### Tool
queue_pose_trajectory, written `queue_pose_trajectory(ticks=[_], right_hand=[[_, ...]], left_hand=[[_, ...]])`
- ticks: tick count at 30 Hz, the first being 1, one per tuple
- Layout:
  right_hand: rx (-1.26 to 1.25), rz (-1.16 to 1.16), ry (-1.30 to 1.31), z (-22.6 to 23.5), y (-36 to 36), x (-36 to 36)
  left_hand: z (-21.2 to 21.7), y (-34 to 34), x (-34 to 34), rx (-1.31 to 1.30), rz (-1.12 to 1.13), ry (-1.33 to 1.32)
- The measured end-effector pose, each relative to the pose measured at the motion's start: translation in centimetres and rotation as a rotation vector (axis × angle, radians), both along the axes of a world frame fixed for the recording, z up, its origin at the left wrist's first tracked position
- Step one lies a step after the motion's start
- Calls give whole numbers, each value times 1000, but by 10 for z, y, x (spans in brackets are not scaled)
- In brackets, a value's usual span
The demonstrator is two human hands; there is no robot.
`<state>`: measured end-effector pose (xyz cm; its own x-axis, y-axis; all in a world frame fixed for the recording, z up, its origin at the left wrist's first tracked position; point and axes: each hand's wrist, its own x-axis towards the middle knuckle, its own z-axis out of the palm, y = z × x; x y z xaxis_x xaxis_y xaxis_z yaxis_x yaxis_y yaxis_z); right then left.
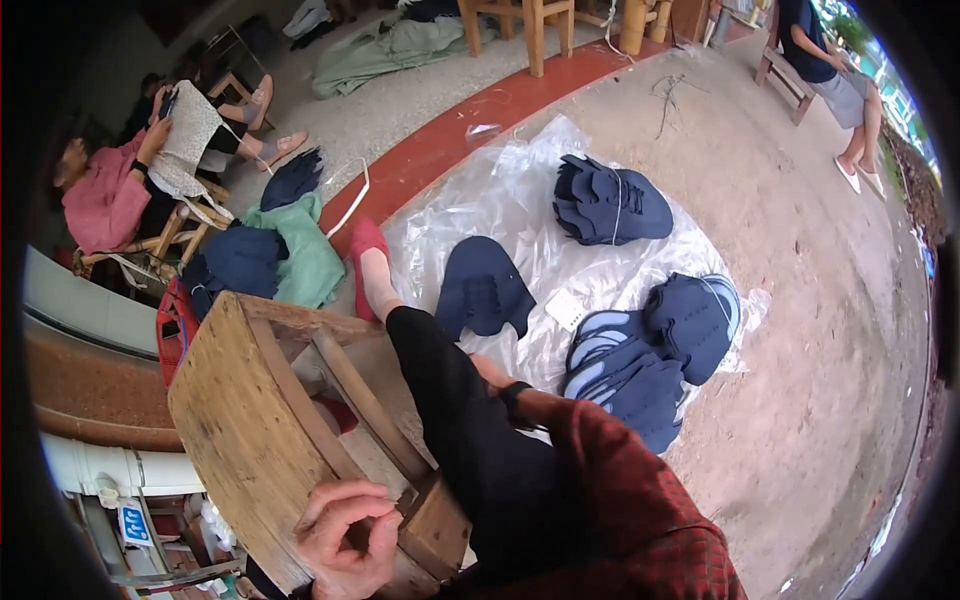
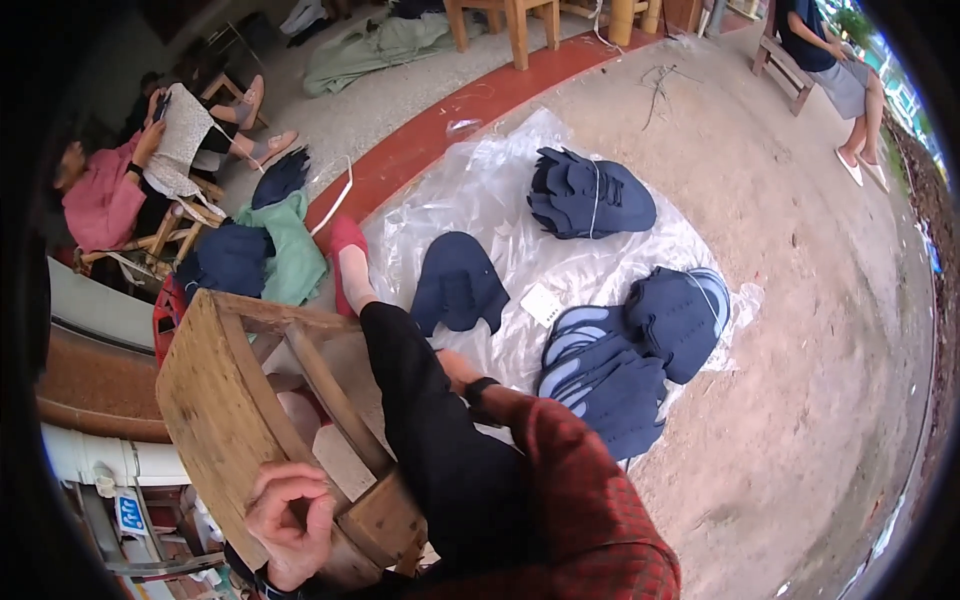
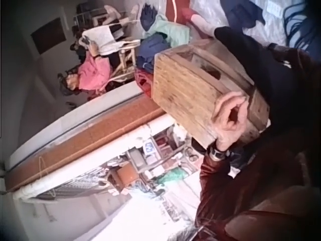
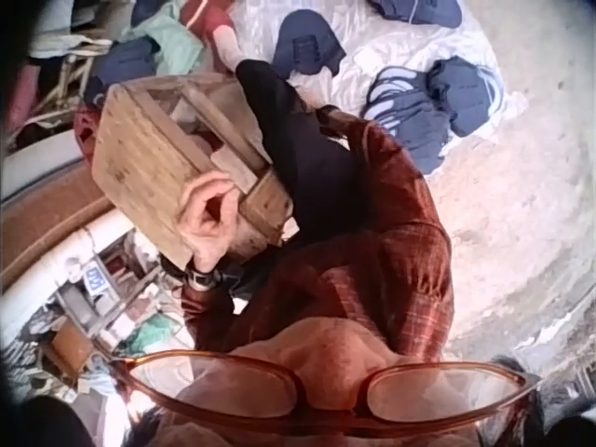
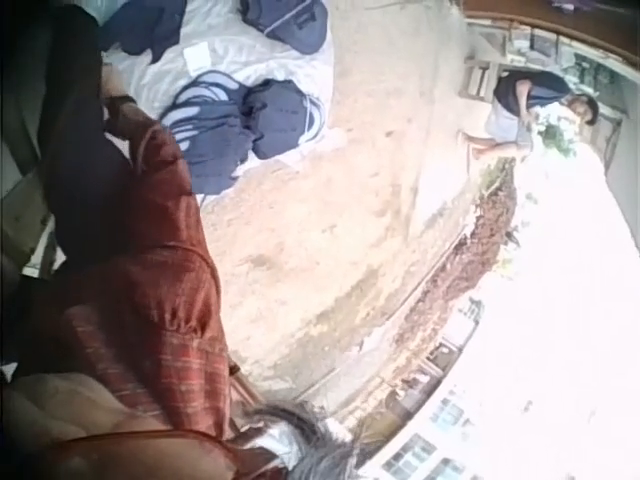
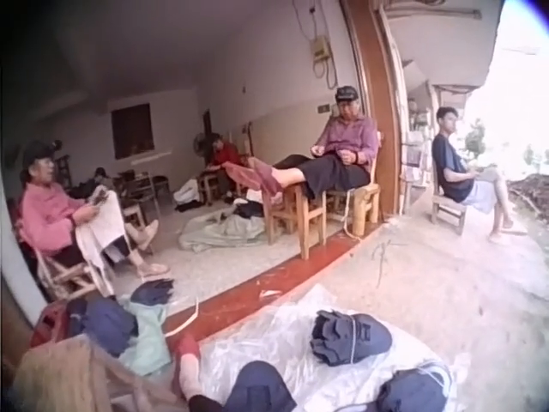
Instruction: The recorder is sewing the upper parts of a shoe by hand using a needle and thread.
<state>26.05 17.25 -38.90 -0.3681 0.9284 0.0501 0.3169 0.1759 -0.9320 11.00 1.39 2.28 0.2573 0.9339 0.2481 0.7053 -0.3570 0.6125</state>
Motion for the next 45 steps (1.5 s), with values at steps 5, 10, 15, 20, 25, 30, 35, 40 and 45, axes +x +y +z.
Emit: queue_pose_trajectory(ticks=[5,10,15,20,25,30,35,40,45], right_hand=[[148,-835,-174,65,39,97],[-141,-753,-496,4,64,143],[-49,-725,-141,19,53,146],[-204,-575,-222,18,2,218],[-73,-421,-323,47,-69,278],[-38,-124,-731,60,-176,285],[4,-80,-937,68,-204,249],[84,-107,-1055,58,-190,241],[-9,-59,-1167,70,-178,261]], left_hand=[[-1,0,8,-46,11,-91],[-13,5,3,-46,-81,-71],[-11,1,-3,-88,-38,-87],[-9,3,4,-93,8,-110],[-10,5,4,-124,4,-116],[-15,7,0,-34,-40,-161],[-15,10,4,-28,-55,-226],[-13,11,10,-45,-86,-302],[-14,15,5,-35,-190,-365]])
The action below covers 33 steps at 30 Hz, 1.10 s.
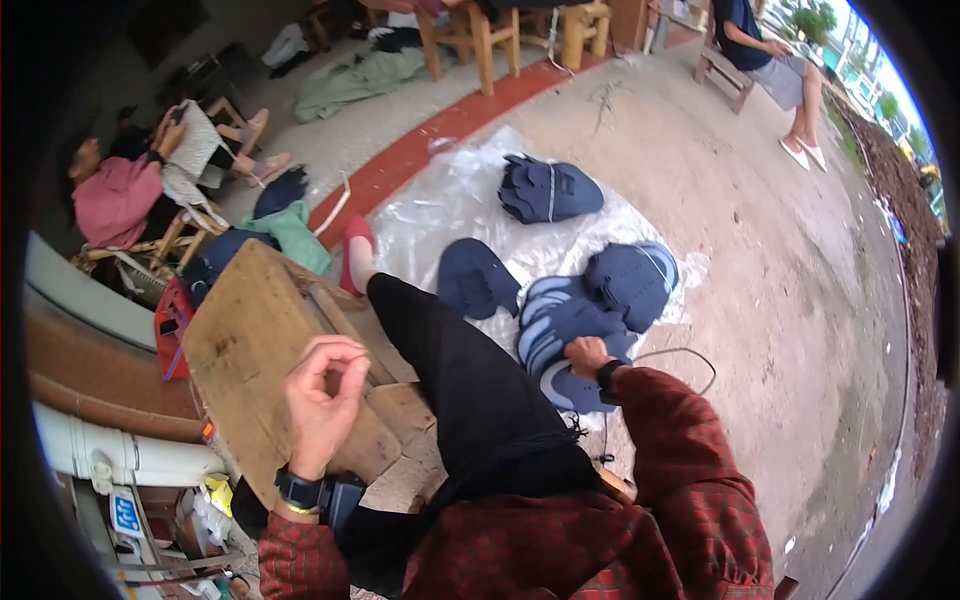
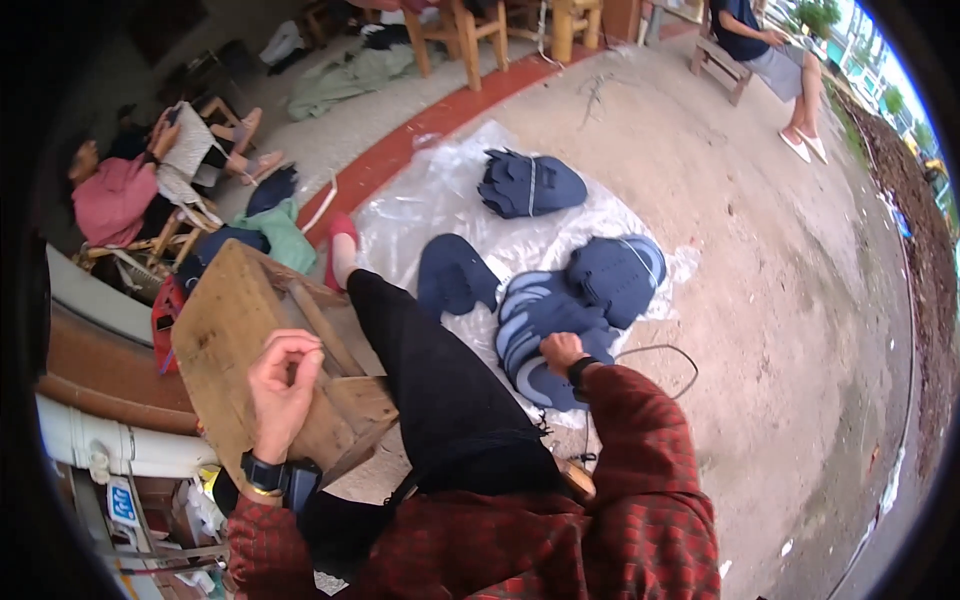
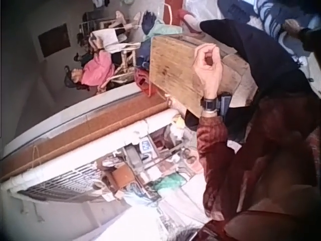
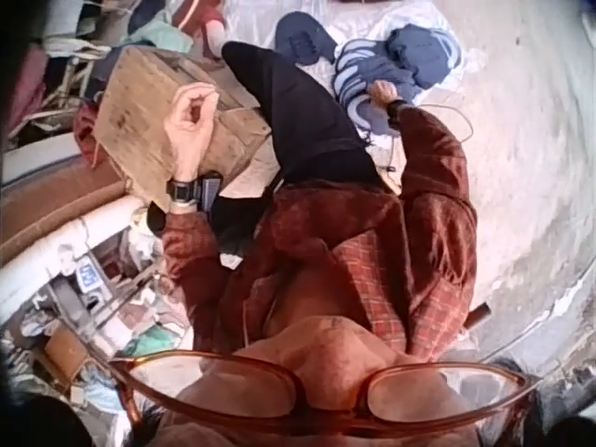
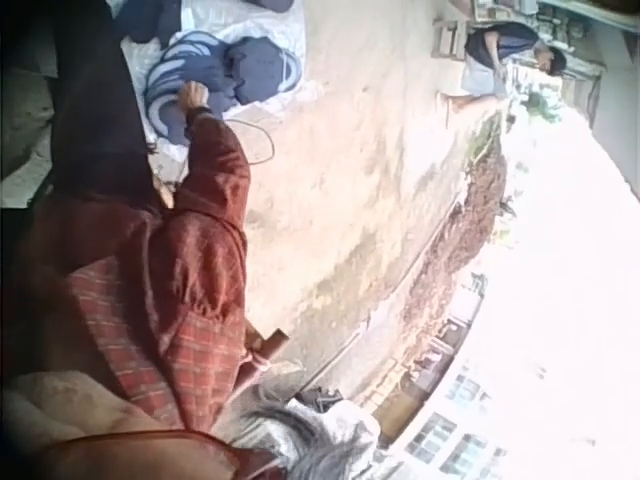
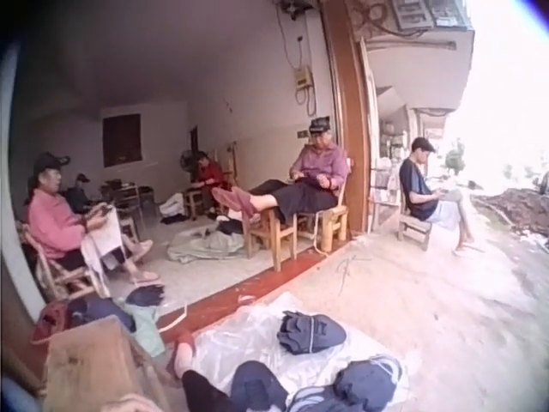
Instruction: The recorder is sewing the upper parts of a shoe by hand using a needle and thread.
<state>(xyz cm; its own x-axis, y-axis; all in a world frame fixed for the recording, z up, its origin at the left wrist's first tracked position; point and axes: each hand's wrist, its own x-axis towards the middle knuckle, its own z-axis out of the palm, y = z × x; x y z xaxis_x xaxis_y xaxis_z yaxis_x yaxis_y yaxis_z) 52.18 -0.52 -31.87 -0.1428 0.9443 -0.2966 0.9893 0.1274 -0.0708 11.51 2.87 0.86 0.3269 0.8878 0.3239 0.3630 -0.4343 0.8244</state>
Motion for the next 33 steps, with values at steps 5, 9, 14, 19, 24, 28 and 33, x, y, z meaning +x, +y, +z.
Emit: queue_pose_trajectory(ticks=[5,9,14,19,24,28,33], right_hand=[[432,-79,139,206,75,-16],[941,280,467,351,74,-90],[830,696,610,375,37,-223],[274,1018,774,331,-13,-278],[147,812,891,352,-15,-245],[-54,469,778,353,-14,-193],[-163,619,570,299,-65,-158]], left_hand=[[28,-50,-21,-29,-47,18],[37,-98,-49,39,51,80],[26,-142,-90,212,377,79],[2,-151,-118,175,573,49],[-2,-148,-119,299,681,229],[-3,-127,-111,386,683,273],[-10,-117,-115,326,506,349]])
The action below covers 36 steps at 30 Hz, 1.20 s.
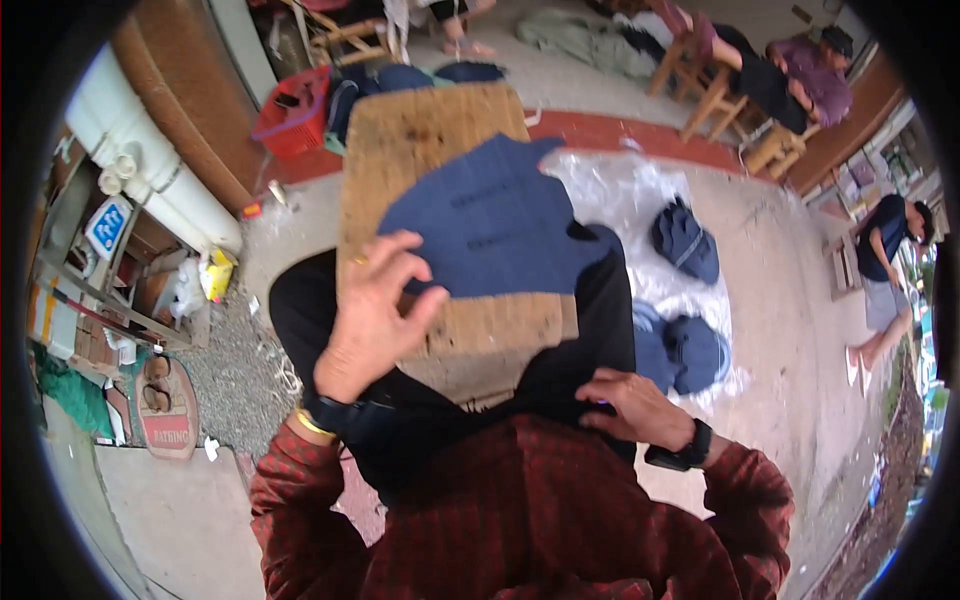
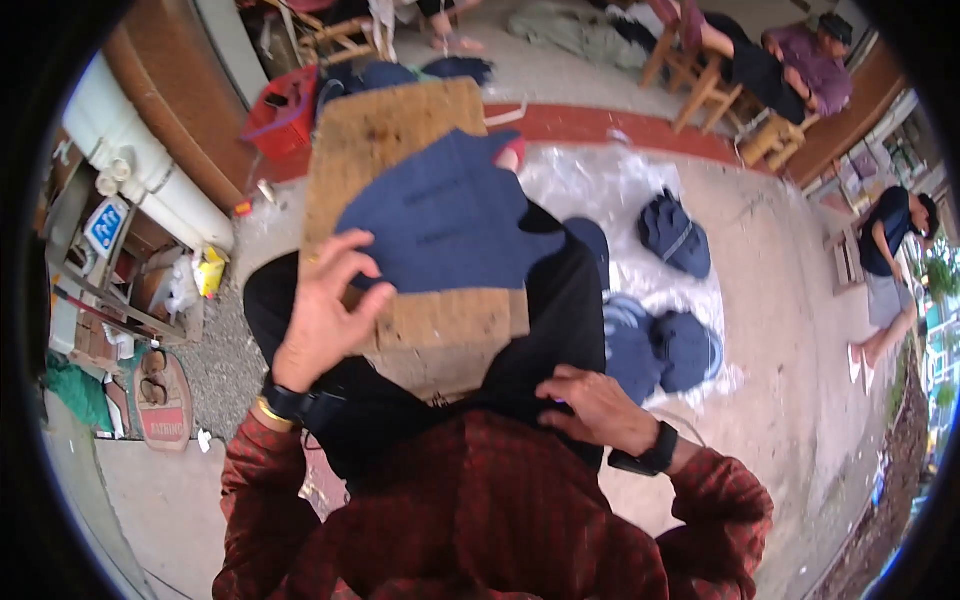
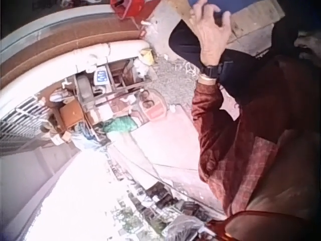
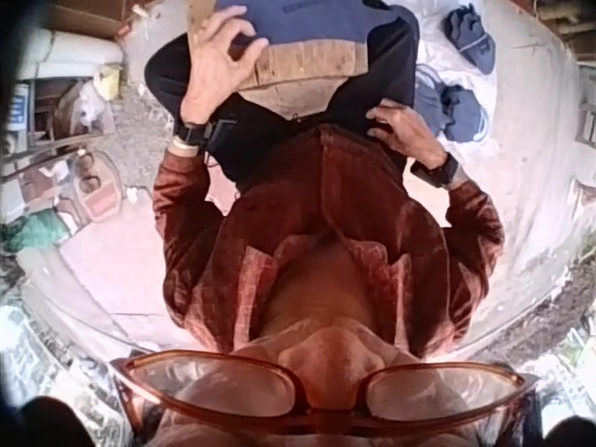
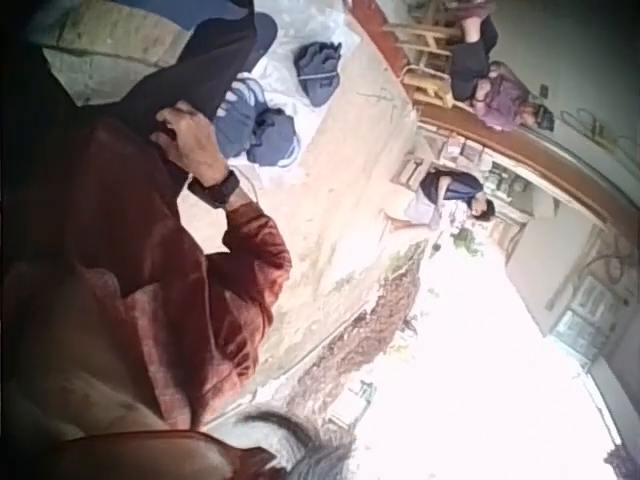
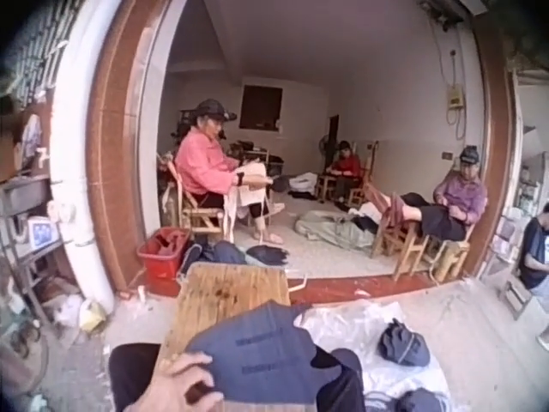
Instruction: The recorder is sewing the upper parts of a shoe by hand using a needle and thread.
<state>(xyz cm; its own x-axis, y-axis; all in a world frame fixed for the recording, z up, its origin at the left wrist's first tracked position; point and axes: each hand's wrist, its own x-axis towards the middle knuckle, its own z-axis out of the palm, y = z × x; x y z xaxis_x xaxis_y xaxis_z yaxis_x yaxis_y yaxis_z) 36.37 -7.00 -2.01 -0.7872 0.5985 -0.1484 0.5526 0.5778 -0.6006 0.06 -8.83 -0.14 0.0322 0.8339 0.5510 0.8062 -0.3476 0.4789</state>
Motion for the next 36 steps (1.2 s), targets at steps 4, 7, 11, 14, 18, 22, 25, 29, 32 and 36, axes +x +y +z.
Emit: queue_pose_trajectory(ticks=[4,7,11,14,18,22,25,29,32,36], right_hand=[[10,-78,198,-34,-10,9],[-123,-208,238,-38,-3,6],[-250,-280,299,-35,2,7],[-138,-283,330,-28,1,10],[-40,-294,316,16,-1,-9],[-172,-229,546,85,-13,-34],[-44,-379,792,109,12,-34],[-36,-699,805,114,60,-9],[-97,-700,731,74,68,7],[-175,-738,547,23,64,13]], left_hand=[[2,-1,-18,-32,57,-8],[9,-4,-19,-77,138,4],[5,-7,-24,-64,275,50],[16,-18,3,104,116,3],[28,-51,52,-218,-253,-357],[39,-66,78,-476,-590,-615],[51,-63,62,-800,-843,-652],[71,-86,26,-462,-628,-1059],[90,-79,3,-29,-762,-1190],[129,-84,10,188,-589,-1520]])
